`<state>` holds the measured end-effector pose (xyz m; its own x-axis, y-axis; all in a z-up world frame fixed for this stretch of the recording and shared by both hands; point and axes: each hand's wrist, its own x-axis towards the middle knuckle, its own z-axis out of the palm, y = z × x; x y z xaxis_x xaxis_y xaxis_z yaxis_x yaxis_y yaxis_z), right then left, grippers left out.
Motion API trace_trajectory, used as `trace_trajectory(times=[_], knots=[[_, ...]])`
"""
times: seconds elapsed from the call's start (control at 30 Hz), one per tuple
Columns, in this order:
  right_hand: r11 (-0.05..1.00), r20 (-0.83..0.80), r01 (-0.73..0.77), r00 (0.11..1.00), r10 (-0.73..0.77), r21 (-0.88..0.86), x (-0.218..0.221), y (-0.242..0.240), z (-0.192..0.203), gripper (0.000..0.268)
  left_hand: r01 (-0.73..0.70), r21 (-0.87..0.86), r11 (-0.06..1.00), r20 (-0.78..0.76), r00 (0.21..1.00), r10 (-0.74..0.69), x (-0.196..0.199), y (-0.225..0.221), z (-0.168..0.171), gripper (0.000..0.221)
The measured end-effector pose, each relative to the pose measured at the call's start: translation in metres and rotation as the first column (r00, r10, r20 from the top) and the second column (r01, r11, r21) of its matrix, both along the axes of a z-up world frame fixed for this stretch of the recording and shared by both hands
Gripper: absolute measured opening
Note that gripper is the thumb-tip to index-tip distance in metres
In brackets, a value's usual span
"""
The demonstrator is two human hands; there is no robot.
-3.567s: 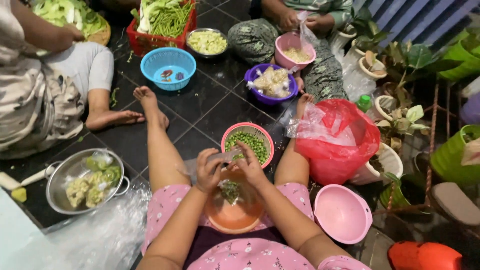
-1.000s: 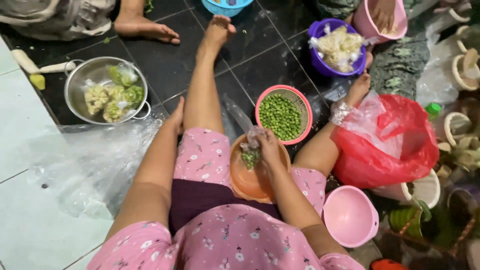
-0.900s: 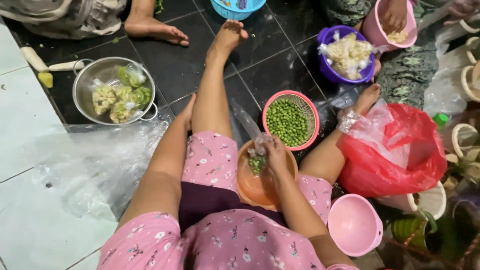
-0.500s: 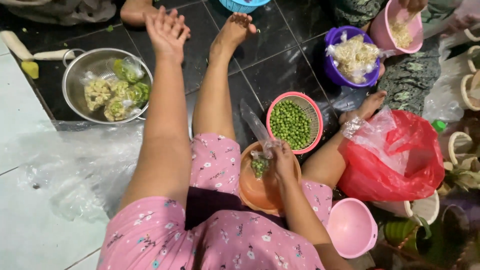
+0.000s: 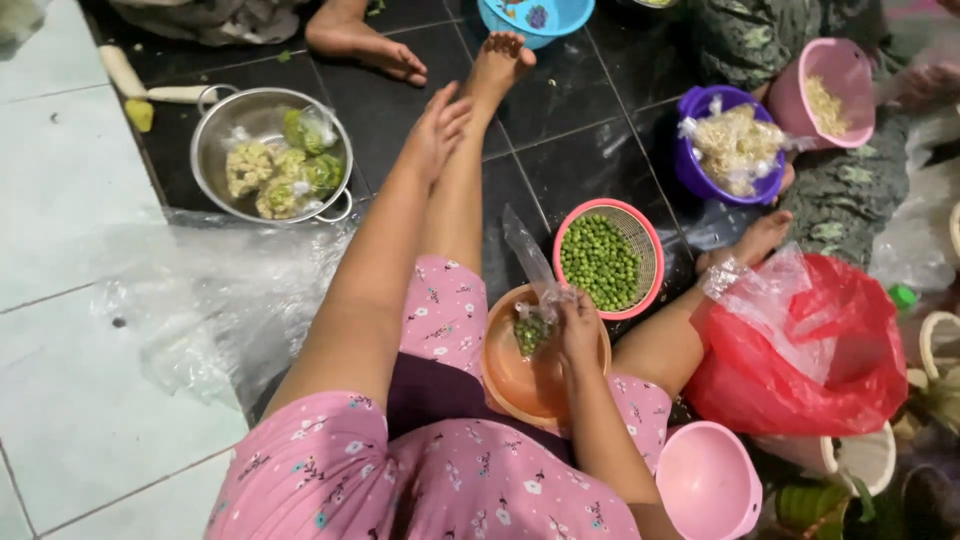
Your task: The person sorts green peas from a large bowl, placing them into a small plastic bag by hand while sitting on the floor.
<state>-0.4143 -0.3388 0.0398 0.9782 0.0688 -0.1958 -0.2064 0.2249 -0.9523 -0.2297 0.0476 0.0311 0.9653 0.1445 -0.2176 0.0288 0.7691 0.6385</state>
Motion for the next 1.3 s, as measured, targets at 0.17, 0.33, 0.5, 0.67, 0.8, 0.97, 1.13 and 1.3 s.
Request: trace_trajectory(times=[0.17, 0.33, 0.5, 0.67, 0.8, 0.97, 1.13, 1.3], knots=[[0.991, 0.066, 0.1, 0.993, -0.095, -0.084, 0.006, 0.022, 0.016, 0.006, -0.326, 0.838, 0.438, 0.465, 0.846, -0.26, -0.047, -0.1, 0.068, 0.049], [0.989, 0.123, 0.124, 0.986, -0.114, -0.077, 0.02, 0.021, -0.018, 0.003, -0.123, 0.992, -0.019, 0.108, 0.927, -0.358, -0.143, -0.184, 0.017, 0.077], [0.979, 0.152, 0.099, 0.986, -0.072, -0.178, 0.002, 0.031, 0.01, 0.004, 0.069, 0.996, -0.063, -0.084, 0.96, -0.268, -0.173, -0.189, 0.023, 0.04], [0.979, 0.132, 0.089, 0.989, -0.065, -0.181, 0.009, 0.024, -0.007, 0.004, 0.171, 0.981, -0.087, -0.192, 0.891, -0.412, -0.179, -0.185, 0.048, 0.033], [0.975, 0.142, 0.067, 0.989, -0.037, -0.213, 0.009, 0.026, -0.006, 0.004, 0.189, 0.977, -0.094, -0.21, 0.916, -0.343, -0.166, -0.187, 0.014, 0.017], [0.942, 0.171, 0.087, 0.985, -0.032, -0.323, 0.02, 0.027, -0.022, 0.041, -0.024, 0.999, 0.039, 0.031, 0.982, -0.188, -0.17, -0.183, 0.028, 0.017], [0.789, 0.235, 0.257, 0.961, -0.147, -0.558, 0.03, 0.016, -0.042, 0.037, -0.073, 0.995, 0.07, 0.093, 0.933, -0.348, -0.18, -0.193, 0.021, 0.02], [0.689, 0.338, 0.38, 0.919, -0.203, -0.618, 0.035, 0.004, -0.046, 0.029, -0.151, 0.986, 0.069, 0.166, 0.89, -0.424, -0.179, -0.194, 0.018, 0.022]])
